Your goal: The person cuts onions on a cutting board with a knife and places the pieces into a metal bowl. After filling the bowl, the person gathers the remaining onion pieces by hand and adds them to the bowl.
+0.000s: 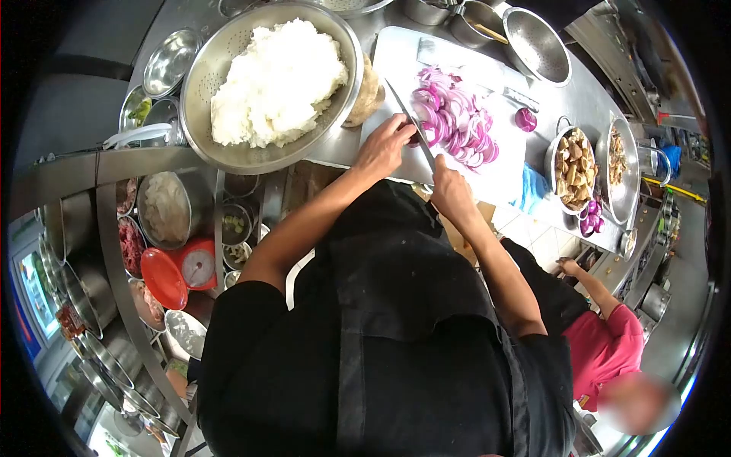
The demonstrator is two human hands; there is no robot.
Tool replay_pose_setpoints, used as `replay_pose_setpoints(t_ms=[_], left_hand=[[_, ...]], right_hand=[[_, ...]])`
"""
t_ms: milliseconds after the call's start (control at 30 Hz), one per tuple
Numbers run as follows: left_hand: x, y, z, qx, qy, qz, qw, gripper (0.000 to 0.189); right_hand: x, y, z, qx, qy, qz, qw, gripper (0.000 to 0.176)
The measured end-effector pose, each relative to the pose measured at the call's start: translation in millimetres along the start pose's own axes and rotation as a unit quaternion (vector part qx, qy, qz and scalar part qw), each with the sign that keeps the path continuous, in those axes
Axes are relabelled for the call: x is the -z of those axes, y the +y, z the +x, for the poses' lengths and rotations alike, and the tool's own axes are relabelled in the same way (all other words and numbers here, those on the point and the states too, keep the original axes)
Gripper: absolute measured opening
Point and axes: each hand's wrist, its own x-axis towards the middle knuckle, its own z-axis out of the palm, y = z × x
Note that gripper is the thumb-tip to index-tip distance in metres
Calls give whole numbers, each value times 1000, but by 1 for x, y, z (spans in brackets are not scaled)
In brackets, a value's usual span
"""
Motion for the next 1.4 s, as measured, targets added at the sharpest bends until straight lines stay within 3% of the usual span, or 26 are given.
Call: replay_pose_setpoints(t_ms=[233,333,500,600,733,867,1000,1167,1300,1400], left_hand=[[0,-1,0,-3,-15,9,1000,23],[1,0,-1,22,-18,-11,1000,20],[-1,-4,-1,3,-13,25,1000,21],[0,0,-1,40,-21,-10,999,19],[-1,-5,0,14,-12,3,1000,24],[5,4,1,37,-24,-24,999,14],[1,-5,0,12,-16,-11,1000,23],[4,-3,-1,35,-28,-12,999,22],[6,-3,8,-18,-3,-26,1000,23],[9,-3,9,43,-25,23,999,25]], right_hand=[[15,-7,3,22,19,37,999,23],[-14,-3,21,21,40,8,999,23],[21,-18,4,0,14,22,1000,22],[-9,-5,18,15,30,12,999,20],[16,-15,6,-3,3,27,1000,28],[-14,-7,20,5,39,9,999,20],[10,-19,9,-6,22,34,999,24],[-26,2,17,-10,36,34,999,24],[-11,15,24,3,57,59,997,23],[-10,21,21,-17,68,70,995,19]])
